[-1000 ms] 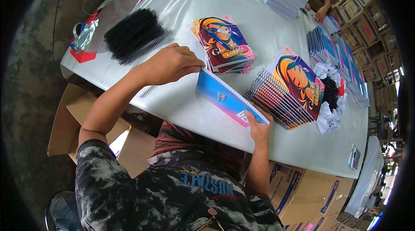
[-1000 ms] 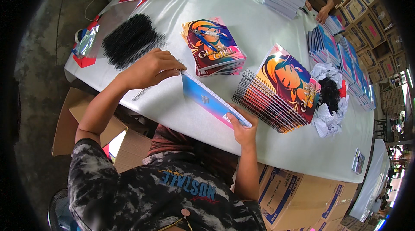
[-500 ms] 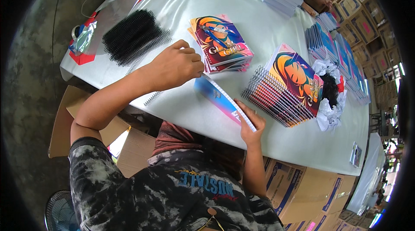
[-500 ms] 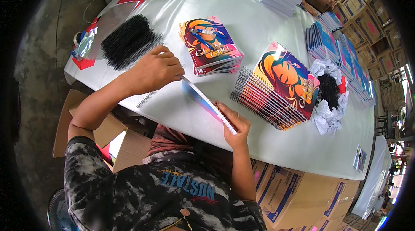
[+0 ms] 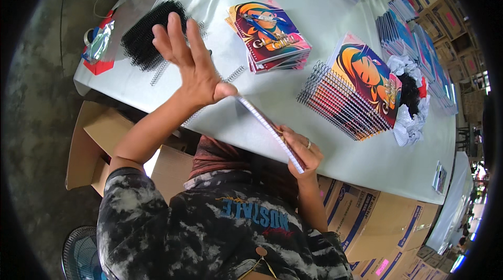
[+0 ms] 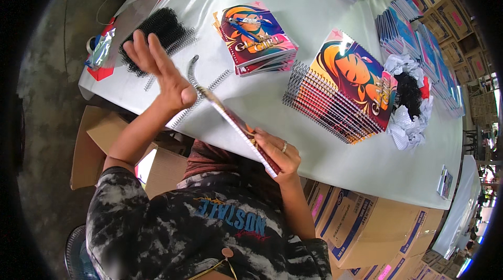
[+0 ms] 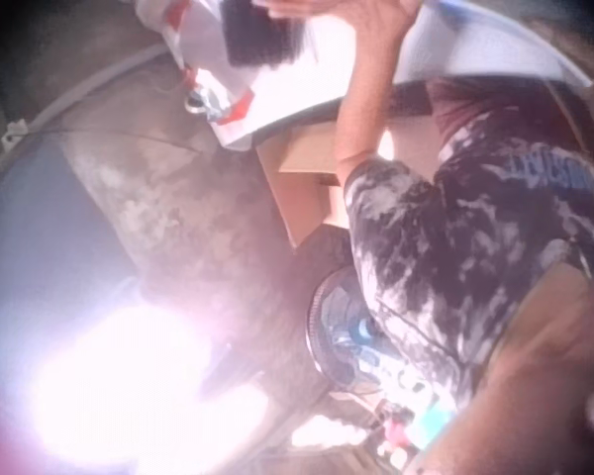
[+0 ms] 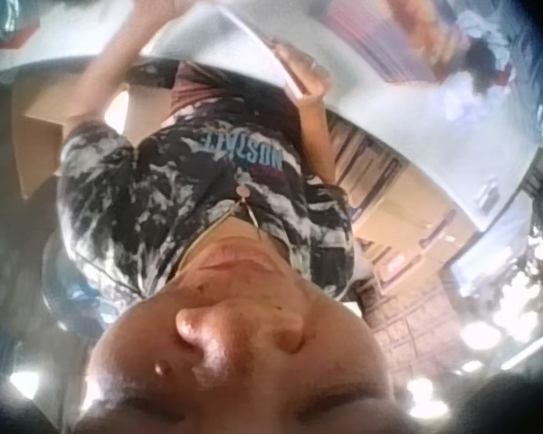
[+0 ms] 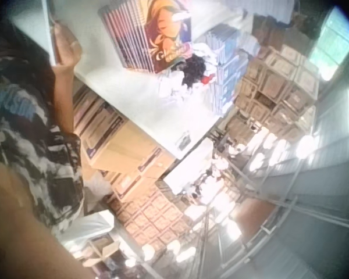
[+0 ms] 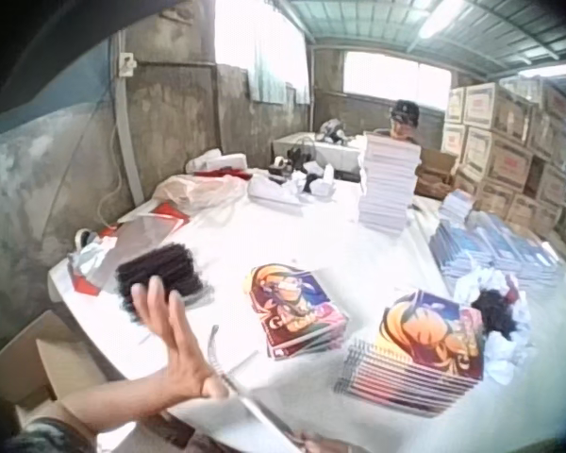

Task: The person repeatedly picks up spiral-bound notebooks and metal spiral coils, inserts the coils into the punched holes of the notebooks, and stacks the finished units. The person handles notebooks and coils one at a time, aligning the coil with the holes and pressing it into place before stacking the completed notebook.

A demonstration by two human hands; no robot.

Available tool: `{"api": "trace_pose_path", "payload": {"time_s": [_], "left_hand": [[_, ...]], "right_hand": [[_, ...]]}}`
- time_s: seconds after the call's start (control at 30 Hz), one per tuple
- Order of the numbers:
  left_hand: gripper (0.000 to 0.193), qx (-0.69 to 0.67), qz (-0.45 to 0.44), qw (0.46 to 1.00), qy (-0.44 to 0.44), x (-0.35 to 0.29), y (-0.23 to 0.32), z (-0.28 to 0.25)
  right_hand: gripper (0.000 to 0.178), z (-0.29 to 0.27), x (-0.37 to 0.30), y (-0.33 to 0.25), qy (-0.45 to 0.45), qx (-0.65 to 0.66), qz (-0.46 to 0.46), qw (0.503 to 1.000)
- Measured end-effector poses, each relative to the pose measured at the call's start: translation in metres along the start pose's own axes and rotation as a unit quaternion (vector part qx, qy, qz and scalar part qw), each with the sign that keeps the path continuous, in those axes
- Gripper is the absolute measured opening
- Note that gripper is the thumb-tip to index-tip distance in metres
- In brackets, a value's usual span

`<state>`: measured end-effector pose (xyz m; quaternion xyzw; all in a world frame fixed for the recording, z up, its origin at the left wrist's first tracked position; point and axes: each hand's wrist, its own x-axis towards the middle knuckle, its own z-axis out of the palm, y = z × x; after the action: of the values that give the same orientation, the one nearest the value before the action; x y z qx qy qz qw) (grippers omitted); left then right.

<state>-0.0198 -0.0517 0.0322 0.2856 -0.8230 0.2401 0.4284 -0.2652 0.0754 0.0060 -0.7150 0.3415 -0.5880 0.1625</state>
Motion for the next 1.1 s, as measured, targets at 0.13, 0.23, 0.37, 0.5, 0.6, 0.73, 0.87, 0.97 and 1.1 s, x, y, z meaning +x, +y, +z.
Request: {"api": "trace_pose_path", "payload": {"time_s": [0.13, 0.23, 0.37, 0.5, 0.6, 0.73, 0.87, 0.97, 1.1], "left_hand": [[0.109, -0.130, 0.080, 0.979, -0.133, -0.062, 0.052, -0.002], [0.110, -0.073, 0.043, 0.996, -0.029, -0.043, 0.035, 0.002], [0.113, -0.055, -0.134, 0.977, -0.155, -0.040, 0.030, 0.011], [0.099, -0.069, 0.079, 0.994, -0.029, -0.032, 0.046, -0.007], [0.108, -0.020, -0.068, 0.992, 0.100, -0.014, 0.024, 0.011], [0.108, -0.191, 0.098, 0.974, -0.073, -0.051, 0.049, 0.001], [0.114, -0.102, -0.083, 0.967, 0.220, -0.050, 0.015, 0.022], [0.112, -0.136, -0.034, 0.990, 0.020, -0.043, 0.040, 0.024], [0.106, -0.175, 0.129, 0.976, 0.000, -0.048, 0.071, 0.001]], "right_hand": [[0.024, -0.002, -0.007, -0.002, 0.050, -0.013, 0.035, 0.998], [0.023, -0.002, -0.008, -0.005, 0.018, -0.035, 0.004, 0.999], [0.021, 0.005, -0.002, -0.011, 0.013, -0.001, 0.025, 1.000], [0.021, 0.004, -0.003, -0.004, 0.036, 0.004, 0.014, 0.999], [0.023, 0.012, -0.001, -0.008, 0.003, 0.012, 0.004, 1.000], [0.020, 0.006, -0.003, -0.002, 0.048, 0.015, 0.028, 0.998], [0.025, 0.008, 0.003, -0.007, 0.008, 0.009, 0.000, 1.000], [0.025, 0.010, 0.002, -0.005, -0.001, -0.017, 0.003, 1.000], [0.025, 0.004, 0.001, -0.005, 0.011, -0.031, -0.005, 0.999]]}}
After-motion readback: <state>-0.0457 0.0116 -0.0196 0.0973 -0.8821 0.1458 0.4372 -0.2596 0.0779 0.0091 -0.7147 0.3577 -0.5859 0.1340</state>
